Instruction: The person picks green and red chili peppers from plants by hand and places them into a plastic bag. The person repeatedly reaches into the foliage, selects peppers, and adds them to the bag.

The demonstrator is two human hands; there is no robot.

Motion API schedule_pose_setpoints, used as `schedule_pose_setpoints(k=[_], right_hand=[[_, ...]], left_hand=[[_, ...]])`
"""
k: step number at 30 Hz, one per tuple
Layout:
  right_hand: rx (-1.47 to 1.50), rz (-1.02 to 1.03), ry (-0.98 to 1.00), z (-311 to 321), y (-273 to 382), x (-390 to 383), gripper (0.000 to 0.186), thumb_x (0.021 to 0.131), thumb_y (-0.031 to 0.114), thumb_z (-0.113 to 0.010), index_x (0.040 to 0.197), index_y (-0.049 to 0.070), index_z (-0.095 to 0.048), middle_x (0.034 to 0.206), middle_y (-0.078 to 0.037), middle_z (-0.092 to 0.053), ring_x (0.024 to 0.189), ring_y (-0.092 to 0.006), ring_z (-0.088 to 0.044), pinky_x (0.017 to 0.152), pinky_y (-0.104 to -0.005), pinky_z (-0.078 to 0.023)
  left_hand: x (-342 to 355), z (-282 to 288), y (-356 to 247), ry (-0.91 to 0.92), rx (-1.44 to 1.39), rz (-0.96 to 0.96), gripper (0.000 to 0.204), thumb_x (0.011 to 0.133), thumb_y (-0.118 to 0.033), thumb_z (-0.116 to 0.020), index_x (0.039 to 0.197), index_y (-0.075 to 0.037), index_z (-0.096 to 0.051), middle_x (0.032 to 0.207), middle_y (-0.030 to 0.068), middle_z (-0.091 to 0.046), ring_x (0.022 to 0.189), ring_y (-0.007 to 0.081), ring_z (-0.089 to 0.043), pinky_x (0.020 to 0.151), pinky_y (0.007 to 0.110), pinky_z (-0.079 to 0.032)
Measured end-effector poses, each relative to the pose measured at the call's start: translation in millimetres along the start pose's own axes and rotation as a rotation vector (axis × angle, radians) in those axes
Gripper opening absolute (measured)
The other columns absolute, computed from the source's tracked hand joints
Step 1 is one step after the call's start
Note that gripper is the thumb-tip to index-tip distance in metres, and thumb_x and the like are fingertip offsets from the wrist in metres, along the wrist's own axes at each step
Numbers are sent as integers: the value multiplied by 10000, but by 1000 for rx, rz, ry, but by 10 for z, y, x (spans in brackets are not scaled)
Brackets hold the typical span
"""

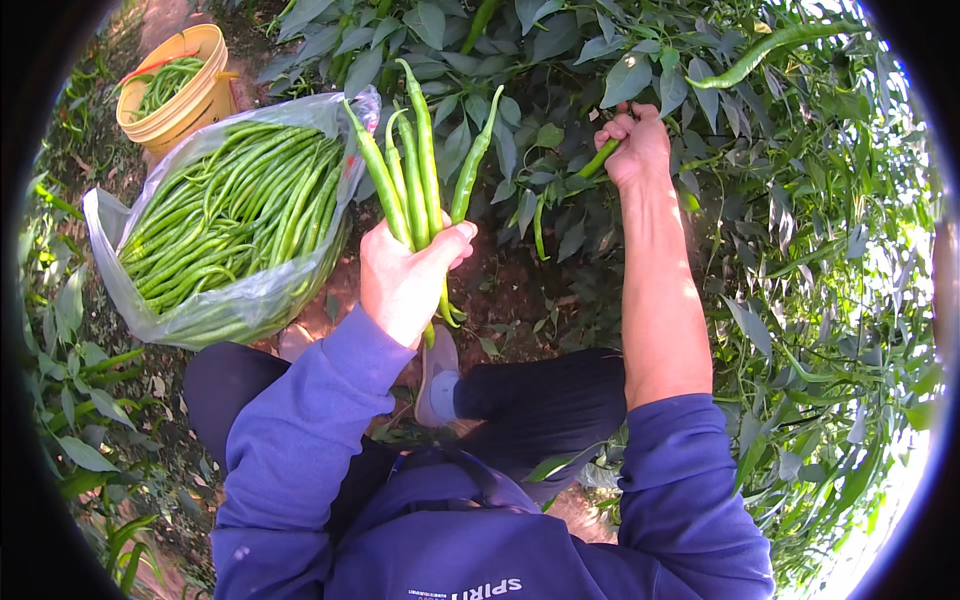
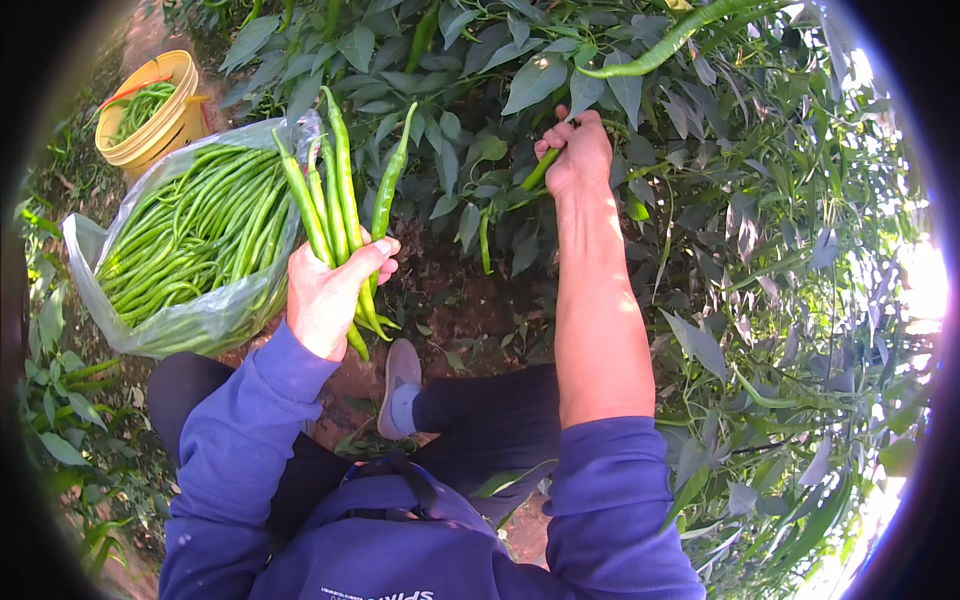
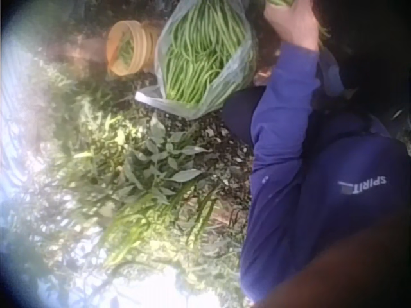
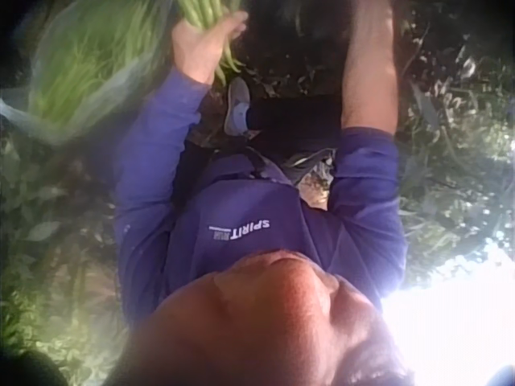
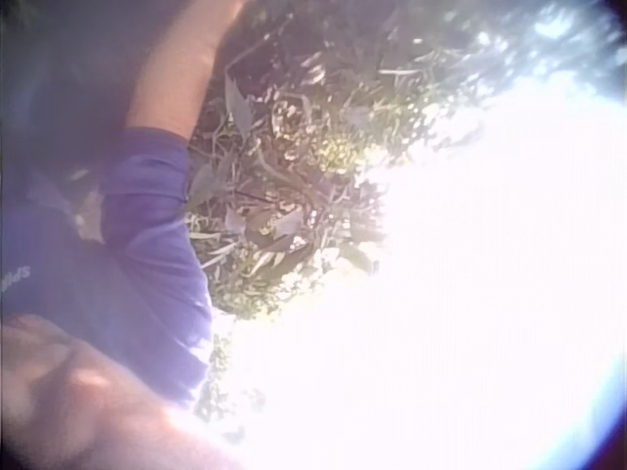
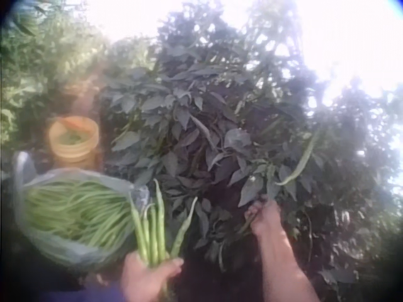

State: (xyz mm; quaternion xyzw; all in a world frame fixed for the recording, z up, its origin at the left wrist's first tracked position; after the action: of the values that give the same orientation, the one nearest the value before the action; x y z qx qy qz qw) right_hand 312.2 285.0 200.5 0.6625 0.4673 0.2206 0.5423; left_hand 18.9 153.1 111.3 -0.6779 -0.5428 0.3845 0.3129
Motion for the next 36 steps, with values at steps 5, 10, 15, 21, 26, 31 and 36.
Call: schedule_pose_setpoints(k=[5,10,15,21,26,31,36], right_hand=[[-122,220,-43,-1,-3,-128,255,992,131,-432,1117,41,-635,630,35,-324,549,-115,-336,595,-320,-356],[-274,609,28,-69,-262,-686,302,1047,99,-515,1306,-28,-606,753,-13,-603,643,-104,-494,678,-282,-437],[-526,955,-8,-86,-695,-1524,211,997,13,-622,1180,-68,-688,955,-93,-754,858,-117,-679,785,-268,-541],[-111,619,171,-391,-872,-2061,226,1005,70,-656,1198,-48,-669,989,-107,-739,863,-135,-687,730,-259,-548],[201,379,130,-478,-762,-1807,282,1022,165,-660,1239,-14,-634,987,-85,-740,899,-135,-663,802,-278,-536],[53,226,196,-414,-680,-1364,308,1048,234,-611,1224,-17,-636,1091,-127,-728,987,-210,-695,941,-368,-540],[-227,583,-97,-18,44,-565,280,1032,201,-597,1144,-46,-663,1100,-168,-718,989,-274,-699,902,-403,-572]], left_hand=[[7,-24,49,16,-24,14,161,903,-2,-714,1036,-16,-624,979,146,-749,828,190,-728,756,320,-595],[39,-36,103,24,-40,-17,272,899,11,-706,1161,9,-633,1019,138,-735,883,189,-718,791,323,-590],[-49,-79,195,91,-28,26,431,859,37,-728,1279,20,-633,1016,77,-716,930,152,-685,855,301,-554],[-115,-174,200,209,7,16,318,845,25,-744,1160,19,-702,976,28,-715,855,100,-645,771,278,-529],[-155,-247,149,307,-133,99,291,861,-5,-736,1146,22,-689,990,31,-710,879,107,-646,794,285,-524],[-154,-266,170,320,-64,172,214,868,-37,-757,1063,15,-683,910,61,-697,782,144,-664,722,300,-541],[-99,-211,179,220,-117,150,193,861,-40,-758,1030,7,-676,882,68,-691,737,155,-662,683,308,-544]])
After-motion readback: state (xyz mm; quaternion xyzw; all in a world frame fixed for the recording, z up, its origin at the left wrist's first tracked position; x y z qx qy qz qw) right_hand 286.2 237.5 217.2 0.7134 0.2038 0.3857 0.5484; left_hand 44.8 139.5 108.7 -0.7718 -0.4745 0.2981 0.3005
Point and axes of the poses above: each hand's wrist, its own x-axis towards the middle knuckle, its own z-axis out of the back of the hand, y = z × x, the point moved 5 cm from there along x, towards the middle knuckle
